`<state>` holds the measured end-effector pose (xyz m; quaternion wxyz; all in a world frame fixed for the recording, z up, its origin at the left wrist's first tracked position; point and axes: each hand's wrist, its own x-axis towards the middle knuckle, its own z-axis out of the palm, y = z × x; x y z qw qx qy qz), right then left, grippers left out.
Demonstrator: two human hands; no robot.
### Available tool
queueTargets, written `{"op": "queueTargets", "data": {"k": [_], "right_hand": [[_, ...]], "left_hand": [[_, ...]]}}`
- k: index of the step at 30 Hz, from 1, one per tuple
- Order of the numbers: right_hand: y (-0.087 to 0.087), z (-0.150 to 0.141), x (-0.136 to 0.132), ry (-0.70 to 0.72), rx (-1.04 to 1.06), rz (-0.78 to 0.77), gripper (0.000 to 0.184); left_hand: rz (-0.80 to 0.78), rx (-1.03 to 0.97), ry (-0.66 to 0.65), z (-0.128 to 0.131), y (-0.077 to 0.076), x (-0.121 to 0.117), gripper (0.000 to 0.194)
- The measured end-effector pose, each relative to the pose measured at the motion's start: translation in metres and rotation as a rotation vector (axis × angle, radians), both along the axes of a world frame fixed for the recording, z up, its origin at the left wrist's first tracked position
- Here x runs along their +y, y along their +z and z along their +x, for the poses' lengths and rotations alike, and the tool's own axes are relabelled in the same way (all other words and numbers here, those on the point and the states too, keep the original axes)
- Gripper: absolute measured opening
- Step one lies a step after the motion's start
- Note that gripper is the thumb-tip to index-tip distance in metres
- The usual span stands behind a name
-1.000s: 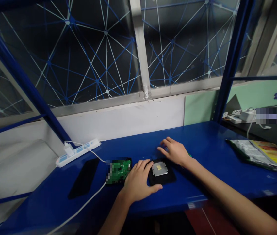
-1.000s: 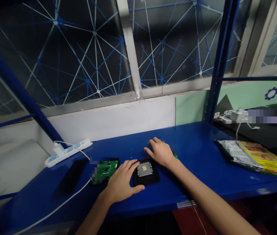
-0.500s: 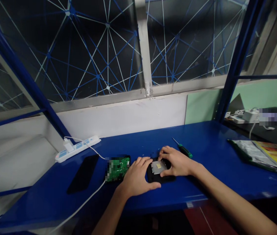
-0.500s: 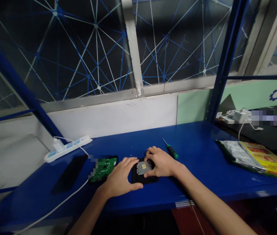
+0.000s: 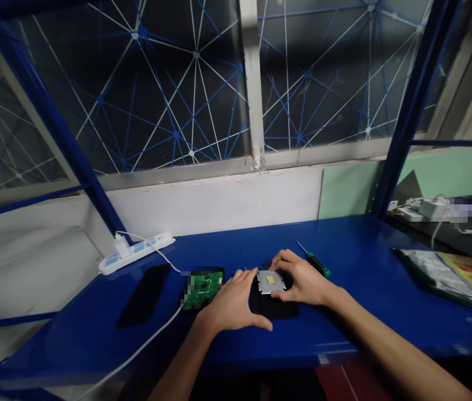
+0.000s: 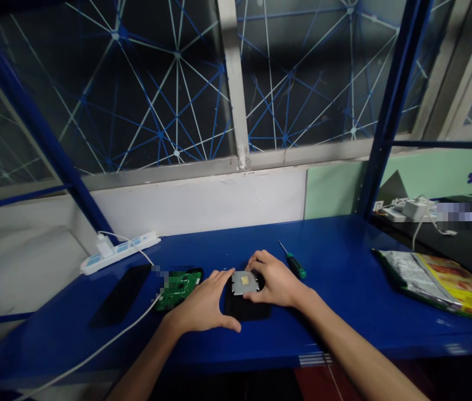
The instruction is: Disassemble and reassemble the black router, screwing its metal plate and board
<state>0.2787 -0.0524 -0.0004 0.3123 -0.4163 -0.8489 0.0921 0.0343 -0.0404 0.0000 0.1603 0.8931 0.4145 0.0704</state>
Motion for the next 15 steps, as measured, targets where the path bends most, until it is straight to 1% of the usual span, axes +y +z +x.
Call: {"op": "queueTargets", "data": {"k": [1,3,6,9,11,15], "right_hand": [[0.000,0.000,0.000,-0.003,-0.003,0.016,0.041],[0.000,0.001,0.000,-0.011,-0.014,0.041,0.040],[0.000,0.001,0.000,-0.033,-0.022,0.077,0.040],[-0.001,0.000,0.001,-0.047,-0.037,0.118,0.040],[-0.003,-0.001,0.001,-0.051,-0.052,0.138,0.041],[-0.006,-0.002,0.001,-0.045,-0.085,0.177,0.044]], "left_hand": [[-0.015,0.009,0.011,0.000,0.002,0.000,0.127],[-0.023,0.012,0.044,0.002,0.006,0.001,0.122],[0.079,-0.037,0.054,0.005,0.008,0.005,0.100],[0.231,-0.127,-0.017,0.006,0.006,0.012,0.071],[0.291,-0.182,-0.060,0.006,0.003,0.016,0.060],[0.328,-0.258,-0.088,0.006,-0.002,0.022,0.059]]}}
